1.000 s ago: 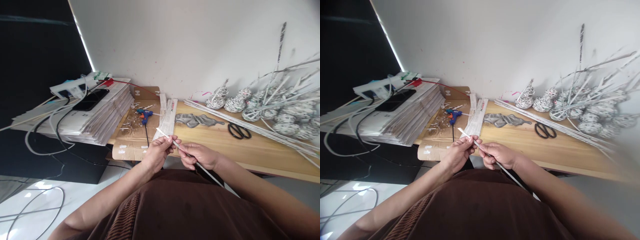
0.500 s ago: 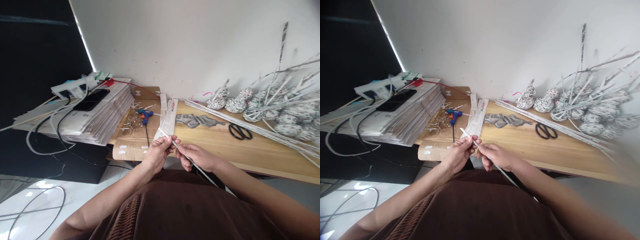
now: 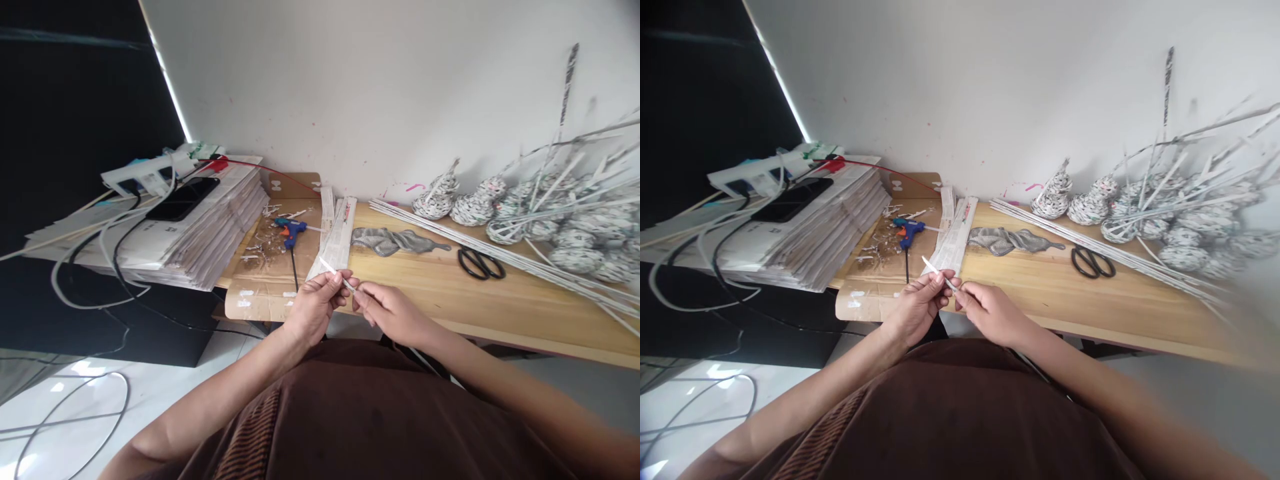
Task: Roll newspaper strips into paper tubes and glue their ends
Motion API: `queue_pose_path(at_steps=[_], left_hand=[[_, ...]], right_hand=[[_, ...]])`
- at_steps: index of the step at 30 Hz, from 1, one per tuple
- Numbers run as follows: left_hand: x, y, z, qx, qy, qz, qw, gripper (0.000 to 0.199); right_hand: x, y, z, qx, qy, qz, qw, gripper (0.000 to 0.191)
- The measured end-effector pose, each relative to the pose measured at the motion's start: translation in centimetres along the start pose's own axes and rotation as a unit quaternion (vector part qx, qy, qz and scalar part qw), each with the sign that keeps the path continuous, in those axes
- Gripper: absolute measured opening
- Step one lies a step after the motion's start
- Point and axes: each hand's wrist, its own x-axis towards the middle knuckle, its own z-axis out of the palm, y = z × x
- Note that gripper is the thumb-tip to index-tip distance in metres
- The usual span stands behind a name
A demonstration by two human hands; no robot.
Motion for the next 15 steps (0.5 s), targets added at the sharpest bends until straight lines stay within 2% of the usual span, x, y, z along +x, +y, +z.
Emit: queue_pose_path(at_steps=[1,2,5,7,8,10,12,14,15], left_hand=[[0.0,0.0,0.0,0.003,0.000,0.002,1.000,0.027],[0.0,0.0,0.1,0.003,0.000,0.004,1.000,0.027],[-0.1,0.0,0.2,-0.004,0.005,0.001,1.000,0.026],[-0.1,0.0,0.2,-0.007,0.007,-0.002,1.000,0.026],[-0.1,0.0,0.1,-0.007,0.006,-0.002,1.000,0.027],[-0.1,0.0,0.0,-0.007,0.005,-0.001,1.000,0.027],[0.0,0.0,0.0,-0.007,0.005,0.001,1.000,0.027],[0.0,0.0,0.0,-0.009,0.005,0.002,1.000,0.027],[-0.1,0.0,0.0,-0.011,0.005,0.002,1.000,0.026]], right_hand=[[0.0,0.0,0.1,-0.016,0.016,-0.009,1.000,0.038],[0.0,0.0,0.2,0.002,0.003,-0.002,1.000,0.039],[0.1,0.3,0.2,0.151,-0.117,0.069,0.979,0.042],[0.2,0.4,0.2,0.173,-0.142,0.085,0.971,0.043],[0.1,0.3,0.2,0.133,-0.123,0.073,0.981,0.042],[-0.1,-0.2,0.3,-0.008,-0.044,0.014,0.999,0.037],[-0.4,-0.6,0.6,-0.136,0.031,-0.054,0.989,0.030],[-0.6,-0.8,0.7,-0.175,0.064,-0.080,0.979,0.029],[-0.6,-0.7,0.7,-0.157,0.055,-0.069,0.984,0.031]])
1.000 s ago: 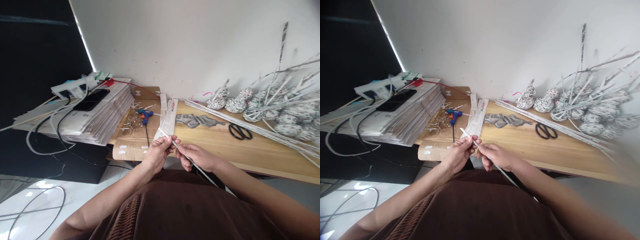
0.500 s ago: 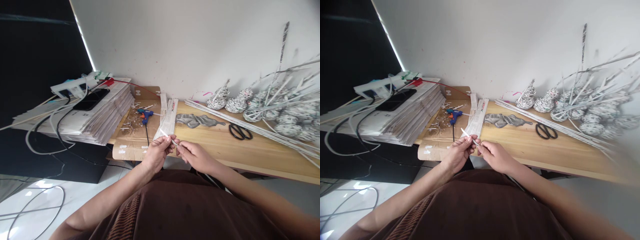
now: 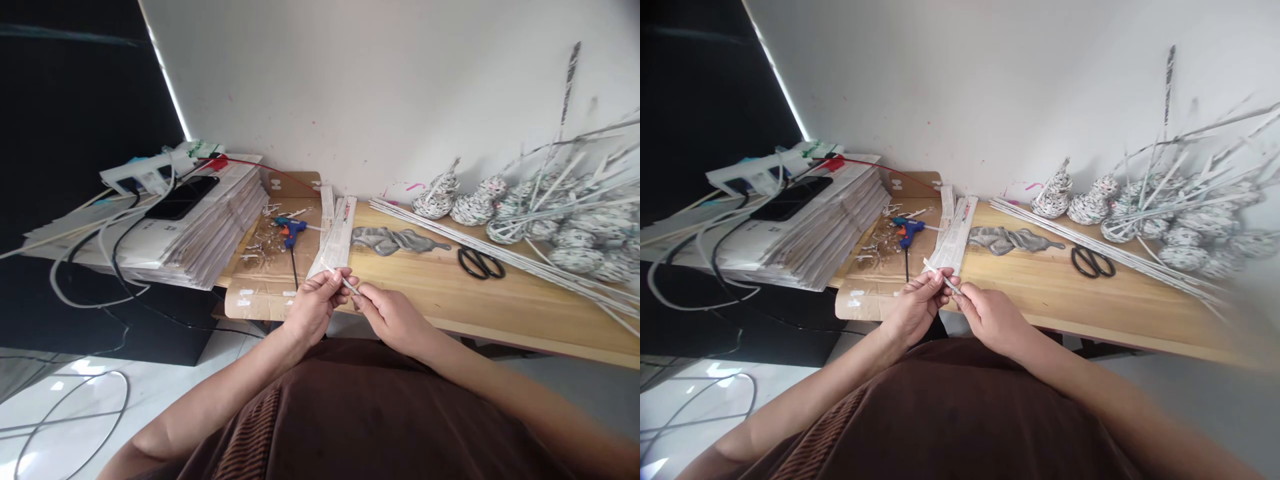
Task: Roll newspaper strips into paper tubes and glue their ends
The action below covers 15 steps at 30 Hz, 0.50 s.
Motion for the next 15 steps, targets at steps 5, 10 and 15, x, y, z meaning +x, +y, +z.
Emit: queue_pose_path(at_steps=[5,10,15], left_hand=[[-0.2,0.0,0.0,-0.009,-0.004,-0.015,1.000,0.026],[-0.1,0.0,-0.1,-0.002,0.008,-0.009,1.000,0.028],[0.2,0.1,-0.2,0.008,0.012,0.002,1.000,0.029]], right_hand=[[0.5,1.4,-0.1,0.301,-0.189,0.116,0.928,0.043],[0.6,0.9,-0.3,0.155,-0.107,0.078,0.979,0.039],[0.3,-0.1,-0.1,0.001,0.018,-0.005,1.000,0.028]])
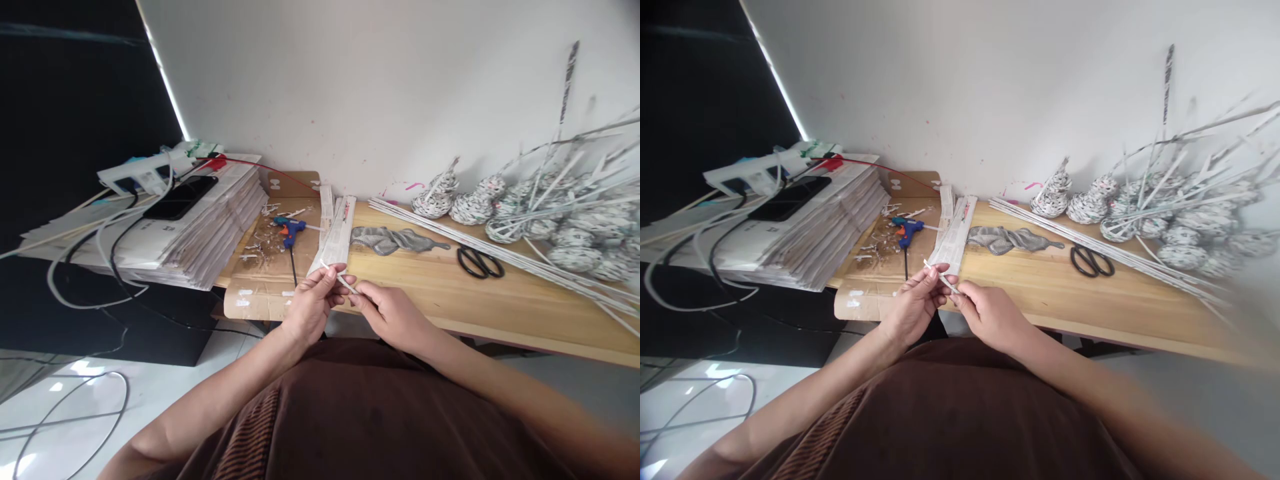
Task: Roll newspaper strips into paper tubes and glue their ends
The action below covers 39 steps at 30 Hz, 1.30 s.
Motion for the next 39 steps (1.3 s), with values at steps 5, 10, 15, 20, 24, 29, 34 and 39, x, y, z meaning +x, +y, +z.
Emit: queue_pose_path(at_steps=[5,10,15,20,24,29,34,39], left_hand=[[-0.2,0.0,0.0,-0.002,-0.008,-0.004,1.000,0.022],[-0.1,-0.1,0.1,-0.006,-0.010,-0.005,1.000,0.021],[0.2,-0.2,0.2,-0.015,-0.004,0.012,1.000,0.022],[0.2,-0.3,0.1,-0.010,0.008,0.008,1.000,0.024],[0.1,-0.2,0.2,0.017,0.006,0.011,1.000,0.028],[0.1,-0.1,0.3,0.031,-0.001,0.012,0.999,0.026],[0.1,-0.1,0.0,0.032,0.009,0.014,0.999,0.026],[0.1,-0.1,0.0,0.033,0.012,0.007,0.999,0.025]], right_hand=[[0.4,1.5,0.1,0.288,-0.160,0.127,0.936,0.038],[0.6,1.1,-0.1,0.233,-0.139,0.108,0.956,0.039],[0.7,0.0,0.1,0.102,-0.063,0.048,0.992,0.037],[0.8,0.8,0.5,0.233,-0.137,0.101,0.957,0.039],[0.8,1.1,0.6,0.216,-0.112,0.119,0.963,0.040],[1.0,1.3,0.8,0.216,-0.091,0.119,0.965,0.038],[0.7,0.4,0.3,0.004,-0.012,0.034,0.999,0.035],[0.5,0.5,0.4,0.019,-0.016,0.020,0.999,0.034]])
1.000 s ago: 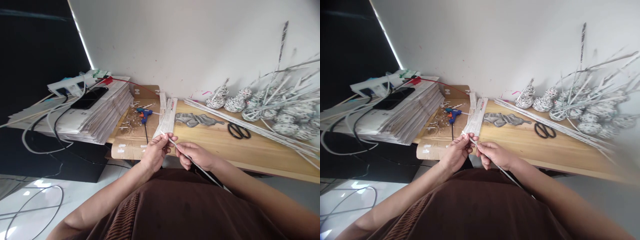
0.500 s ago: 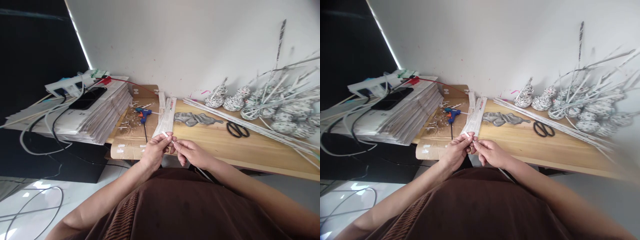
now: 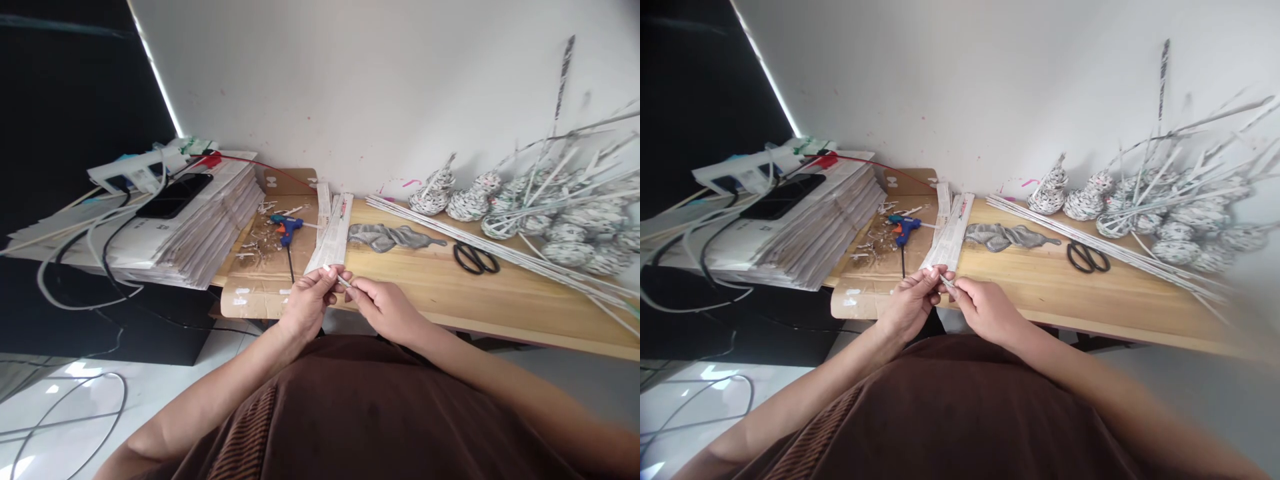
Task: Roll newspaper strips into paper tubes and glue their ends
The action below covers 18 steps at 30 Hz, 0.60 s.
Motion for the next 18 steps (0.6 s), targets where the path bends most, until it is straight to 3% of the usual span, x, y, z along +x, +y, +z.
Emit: queue_pose_path(at_steps=[2,5,7,10,12,15,18], left_hand=[[-0.1,0.0,0.1,-0.005,-0.005,-0.001,1.000,0.025],[-0.1,-0.1,0.1,-0.021,-0.018,-0.006,1.000,0.025],[0.0,-0.2,0.1,-0.032,-0.022,-0.010,0.999,0.025],[0.2,-0.4,0.1,-0.041,-0.013,-0.008,0.999,0.024],[0.2,-0.4,0.1,-0.045,-0.007,-0.005,0.999,0.024],[0.2,-0.4,0.1,-0.056,-0.015,-0.009,0.998,0.023],[0.1,-0.4,0.1,-0.066,-0.021,-0.019,0.997,0.022]], right_hand=[[0.2,0.5,0.1,0.154,-0.075,0.072,0.983,0.039],[0.5,0.9,0.0,0.325,-0.159,0.146,0.921,0.043],[0.5,0.6,-0.2,0.290,-0.142,0.139,0.936,0.042],[0.3,-0.1,-0.4,0.088,-0.033,0.046,0.994,0.035],[0.1,-0.4,-0.4,0.013,0.012,-0.006,1.000,0.029],[0.1,-0.1,-0.2,0.138,-0.054,0.052,0.988,0.035],[0.5,0.5,-0.3,0.328,-0.167,0.130,0.921,0.042]])
